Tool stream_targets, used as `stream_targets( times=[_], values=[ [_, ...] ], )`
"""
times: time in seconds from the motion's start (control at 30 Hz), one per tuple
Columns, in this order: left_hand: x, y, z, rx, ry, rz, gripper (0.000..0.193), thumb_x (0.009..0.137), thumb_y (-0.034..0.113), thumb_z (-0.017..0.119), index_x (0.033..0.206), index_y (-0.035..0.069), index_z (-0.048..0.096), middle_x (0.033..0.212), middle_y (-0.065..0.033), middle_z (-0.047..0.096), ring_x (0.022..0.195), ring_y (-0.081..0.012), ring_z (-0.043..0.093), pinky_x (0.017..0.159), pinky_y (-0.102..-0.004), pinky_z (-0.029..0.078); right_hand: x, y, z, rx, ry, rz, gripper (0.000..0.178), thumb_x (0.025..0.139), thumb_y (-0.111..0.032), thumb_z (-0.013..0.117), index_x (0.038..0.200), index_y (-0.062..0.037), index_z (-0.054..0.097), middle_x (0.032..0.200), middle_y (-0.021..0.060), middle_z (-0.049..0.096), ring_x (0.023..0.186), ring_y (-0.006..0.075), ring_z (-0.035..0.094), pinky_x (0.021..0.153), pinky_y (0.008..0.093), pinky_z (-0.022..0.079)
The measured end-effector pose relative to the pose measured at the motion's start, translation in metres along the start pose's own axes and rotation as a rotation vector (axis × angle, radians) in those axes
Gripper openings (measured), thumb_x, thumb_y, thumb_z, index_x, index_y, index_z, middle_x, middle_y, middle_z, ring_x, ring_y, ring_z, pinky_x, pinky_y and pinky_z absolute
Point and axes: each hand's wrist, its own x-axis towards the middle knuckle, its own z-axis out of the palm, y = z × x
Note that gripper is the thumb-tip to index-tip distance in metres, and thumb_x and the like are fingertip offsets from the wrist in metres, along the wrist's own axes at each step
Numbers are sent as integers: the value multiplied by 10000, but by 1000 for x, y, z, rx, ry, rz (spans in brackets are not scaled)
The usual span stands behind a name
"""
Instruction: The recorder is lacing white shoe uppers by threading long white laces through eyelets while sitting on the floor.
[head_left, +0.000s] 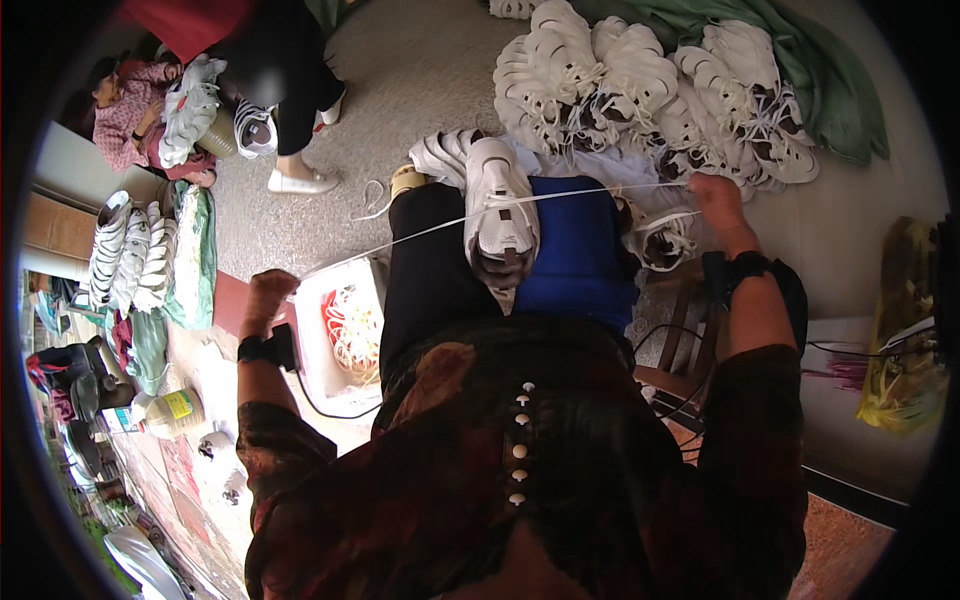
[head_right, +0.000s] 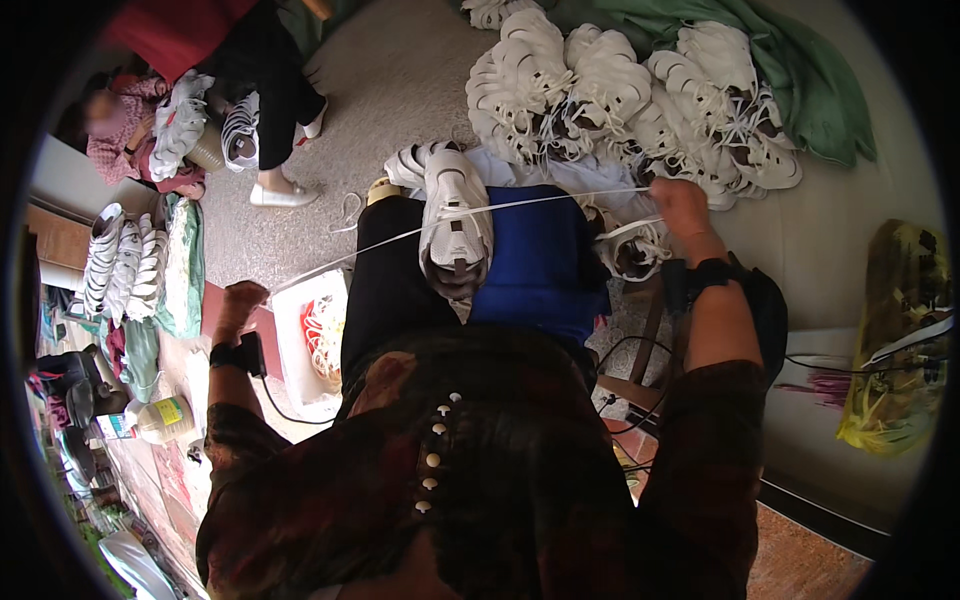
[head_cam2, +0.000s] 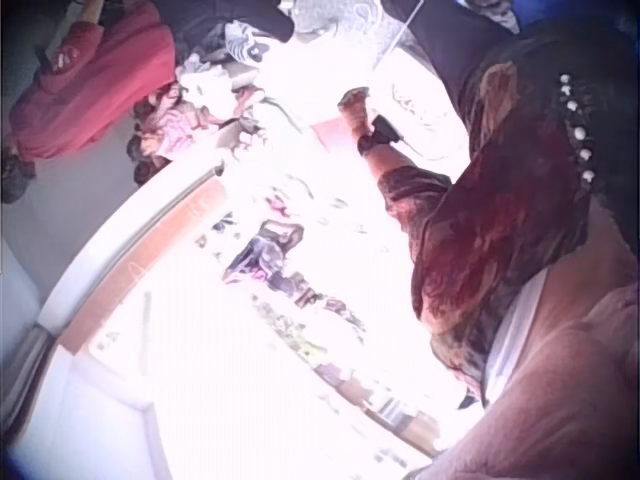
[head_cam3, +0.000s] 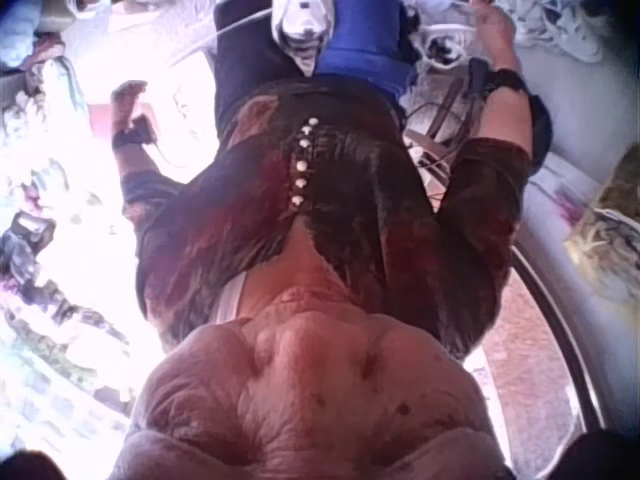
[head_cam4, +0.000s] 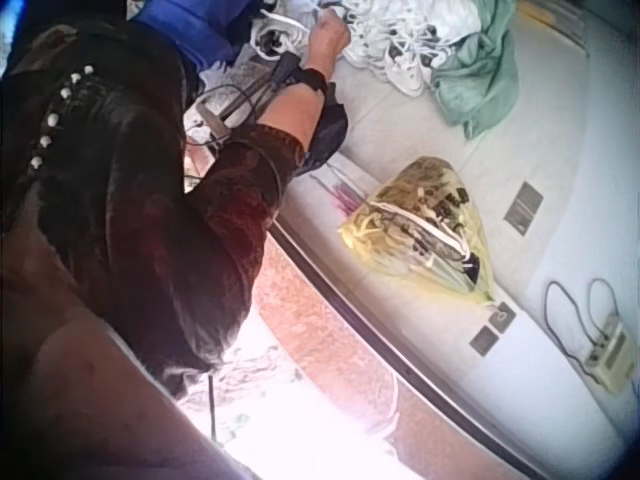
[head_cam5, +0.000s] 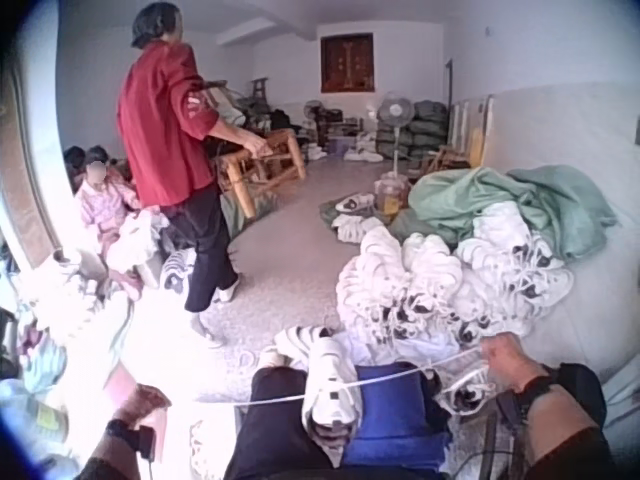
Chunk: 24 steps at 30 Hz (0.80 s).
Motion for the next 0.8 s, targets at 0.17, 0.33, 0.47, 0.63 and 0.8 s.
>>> stream_targets(
  times=[0.17, 0.33, 0.47, 0.63, 0.8],
  values=[
    [-50, -2, -58, 55, 173, -340, 76, 691, 111, 618, 654, 45, 613, 592, -7, 565, 514, -74, 466, 479, -241, 377, -32, 75, -86, -168, 5, 239, 121, 771, -147, 534, 795, -53, 605, 780, 181, 587, 792, 369, 554, 677, 413, 440],
    [-79, -50, -66, 93, 180, -547, 95, 694, 119, 629, 666, 28, 616, 584, -13, 555, 471, -89, 428, 430, -260, 343, -56, 110, -128, -365, -177, 448, 133, 765, -142, 524, 782, -34, 600, 785, 192, 584, 786, 371, 558, 696, 416, 442],
    [-82, -99, -28, 118, 212, -475, 177, 674, 136, 726, 759, 7, 640, 683, -59, 612, 635, -148, 548, 603, -314, 446, -68, 134, -100, -384, -76, 441, 135, 738, -133, 543, 712, -6, 578, 747, 201, 574, 781, 377, 558, 696, 417, 445],
    [0, -9, 76, -168, 33, -479, 285, 756, 232, 671, 559, 84, 527, 497, 35, 409, 411, -70, 363, 396, -235, 295, -45, 130, -7, -61, -336, 282, 152, 663, -121, 628, 764, -14, 593, 725, 145, 606, 644, 310, 583, 570, 382, 467],
    [17, 159, 145, -693, -319, -129, 164, 816, 216, 613, 778, 58, 592, 610, 17, 531, 505, -63, 472, 459, -185, 354, 16, -133, 53, 1064, -790, 233, 58, 775, -19, 560, 721, -1, 550, 623, 107, 601, 509, 132, 567, 458, 225, 435]
  ],
)
